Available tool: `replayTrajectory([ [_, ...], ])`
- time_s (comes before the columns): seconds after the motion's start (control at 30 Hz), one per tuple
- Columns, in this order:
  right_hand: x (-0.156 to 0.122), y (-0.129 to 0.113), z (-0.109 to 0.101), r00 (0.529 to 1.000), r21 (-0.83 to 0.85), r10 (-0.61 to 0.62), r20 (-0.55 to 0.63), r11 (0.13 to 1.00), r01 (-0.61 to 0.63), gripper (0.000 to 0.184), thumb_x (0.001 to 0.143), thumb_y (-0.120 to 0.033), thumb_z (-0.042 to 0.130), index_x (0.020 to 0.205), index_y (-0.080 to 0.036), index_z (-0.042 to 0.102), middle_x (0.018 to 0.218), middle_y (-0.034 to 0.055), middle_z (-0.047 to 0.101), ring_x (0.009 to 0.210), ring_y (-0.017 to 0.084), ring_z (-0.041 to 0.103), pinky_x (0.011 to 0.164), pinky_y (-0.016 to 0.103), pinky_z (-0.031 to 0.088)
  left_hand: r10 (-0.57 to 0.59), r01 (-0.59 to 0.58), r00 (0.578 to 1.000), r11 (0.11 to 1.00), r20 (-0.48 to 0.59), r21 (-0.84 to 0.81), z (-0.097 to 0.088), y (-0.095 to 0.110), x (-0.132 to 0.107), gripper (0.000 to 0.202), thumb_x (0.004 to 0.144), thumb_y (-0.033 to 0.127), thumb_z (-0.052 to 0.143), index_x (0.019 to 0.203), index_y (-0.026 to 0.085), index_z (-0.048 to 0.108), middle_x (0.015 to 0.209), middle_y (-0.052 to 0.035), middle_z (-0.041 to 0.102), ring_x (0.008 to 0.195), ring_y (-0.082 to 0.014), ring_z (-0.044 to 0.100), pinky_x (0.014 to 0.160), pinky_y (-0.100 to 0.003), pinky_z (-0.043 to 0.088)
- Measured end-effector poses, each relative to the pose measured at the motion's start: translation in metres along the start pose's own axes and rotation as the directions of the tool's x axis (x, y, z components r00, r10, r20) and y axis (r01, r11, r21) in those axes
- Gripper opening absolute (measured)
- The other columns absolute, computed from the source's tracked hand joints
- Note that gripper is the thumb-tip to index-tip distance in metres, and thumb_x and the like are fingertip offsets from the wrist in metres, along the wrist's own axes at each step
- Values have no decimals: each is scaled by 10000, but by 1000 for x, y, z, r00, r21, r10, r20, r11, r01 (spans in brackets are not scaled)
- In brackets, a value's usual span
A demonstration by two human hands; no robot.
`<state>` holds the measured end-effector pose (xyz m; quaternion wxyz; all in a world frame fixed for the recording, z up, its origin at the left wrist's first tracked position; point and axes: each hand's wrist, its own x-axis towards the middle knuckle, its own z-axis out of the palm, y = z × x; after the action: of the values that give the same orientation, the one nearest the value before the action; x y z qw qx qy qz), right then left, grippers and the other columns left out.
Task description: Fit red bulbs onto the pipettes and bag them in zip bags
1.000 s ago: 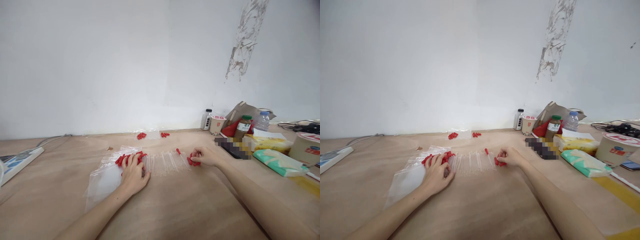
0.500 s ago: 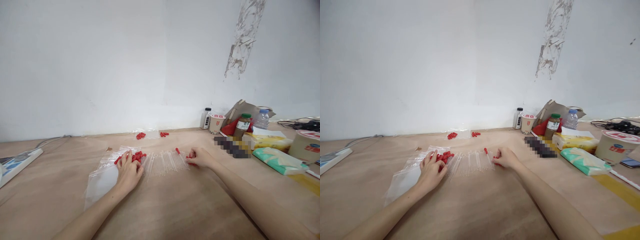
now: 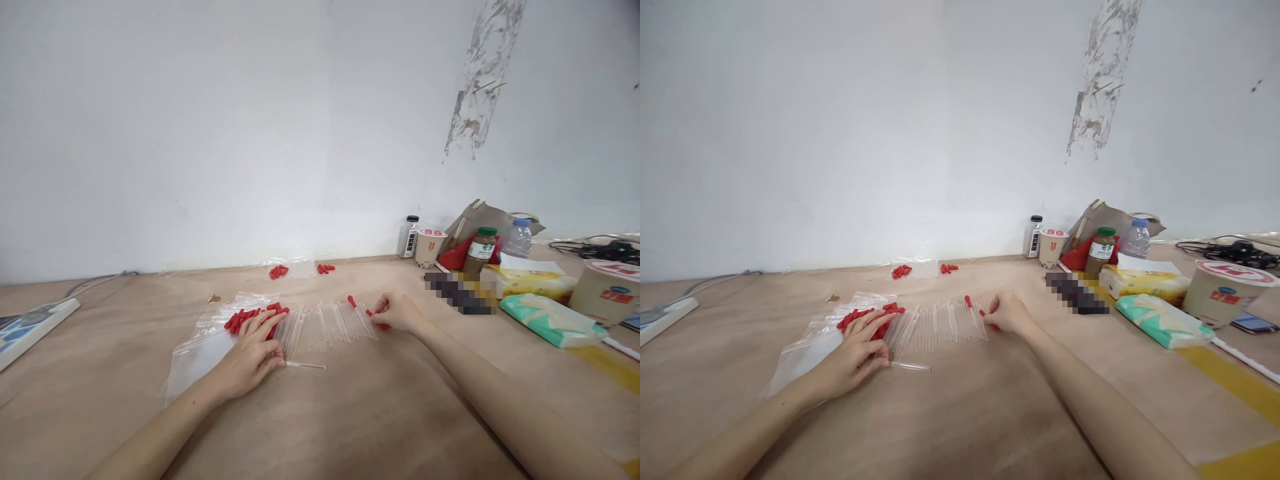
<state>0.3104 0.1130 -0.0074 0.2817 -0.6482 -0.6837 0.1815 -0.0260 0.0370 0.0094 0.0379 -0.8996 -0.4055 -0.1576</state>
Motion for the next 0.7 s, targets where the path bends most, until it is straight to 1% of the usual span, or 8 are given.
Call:
replayTrajectory([
  [0.1, -2, -6, -5, 1000, 102, 10, 27, 995, -13, 203, 603, -224, 626, 782, -131, 594, 596, -1, 617, 499, 94, 537, 434, 177, 340, 26, -26, 1000, 1000, -8, 2, 1, 7, -2, 101, 795, 289, 533, 779, 214, 598, 1361, -35, 329, 1223, -315, 242, 934, -513, 271],
  [0.17, -6, -13, -9, 987, 147, -98, 124, 986, 80, 169, 662, -214, 564, 802, -128, 606, 560, -24, 582, 478, 80, 505, 433, 174, 325, 36, -37, 999, 999, -36, -12, 5, 17, 0, 193, 761, 347, 576, 915, 230, 585, 1309, -64, 374, 1178, -310, 293, 920, -493, 292],
  [0.23, -12, -21, -11, 930, 165, -280, 240, 955, 246, 134, 706, -194, 500, 720, -137, 620, 516, -40, 535, 466, 71, 467, 440, 177, 308, 42, -44, 997, 999, -59, -30, 12, 30, 5, 286, 741, 382, 598, 984, 235, 565, 1236, -77, 425, 1112, -297, 355, 885, -463, 328],
  [0.3, -19, -30, -10, 855, 187, -416, 310, 908, 375, 168, 727, -184, 470, 653, -145, 616, 530, -38, 534, 489, 72, 463, 464, 181, 321, 12, -16, 997, 999, -75, -45, 20, 40, 11, 184, 771, 362, 571, 889, 220, 575, 1144, -72, 471, 1038, -272, 409, 834, -425, 360],
  [0.33, -23, -35, -8, 838, 202, -450, 308, 892, 405, 161, 730, -187, 475, 661, -149, 615, 566, -32, 557, 518, 79, 481, 485, 184, 342, -1, -3, 997, 999, -78, -51, 23, 44, 14, 133, 791, 335, 551, 833, 210, 572, 1103, -68, 486, 1006, -261, 425, 813, -410, 366],
  [0.4, -32, -44, 1, 841, 227, -488, 232, 868, 441, 106, 722, -204, 518, 723, -156, 613, 673, -11, 607, 607, 102, 527, 548, 201, 393, -23, 17, 996, 998, -89, -67, 29, 47, 17, 110, 820, 286, 518, 767, 196, 551, 1053, -62, 503, 962, -243, 441, 782, -385, 365],
  [0.5, -48, -55, 21, 844, 270, -535, 28, 817, 509, 88, 708, -209, 564, 779, -165, 594, 777, 21, 630, 723, 135, 564, 648, 244, 439, -52, 38, 986, 995, -156, -89, 34, 44, 17, 115, 854, 264, 469, 785, 191, 525, 1014, -59, 532, 941, -230, 446, 769, -366, 346],
  [0.7, -74, -65, 53, 777, 317, -624, -83, 723, 614, 139, 754, -194, 549, 877, -174, 610, 785, 36, 615, 698, 126, 564, 657, 252, 449, -74, 39, 950, 992, -303, -118, 38, 35, 7, 140, 894, 232, 384, 795, 181, 468, 709, 2, 565, 689, -168, 462, 762, -365, 301],
])
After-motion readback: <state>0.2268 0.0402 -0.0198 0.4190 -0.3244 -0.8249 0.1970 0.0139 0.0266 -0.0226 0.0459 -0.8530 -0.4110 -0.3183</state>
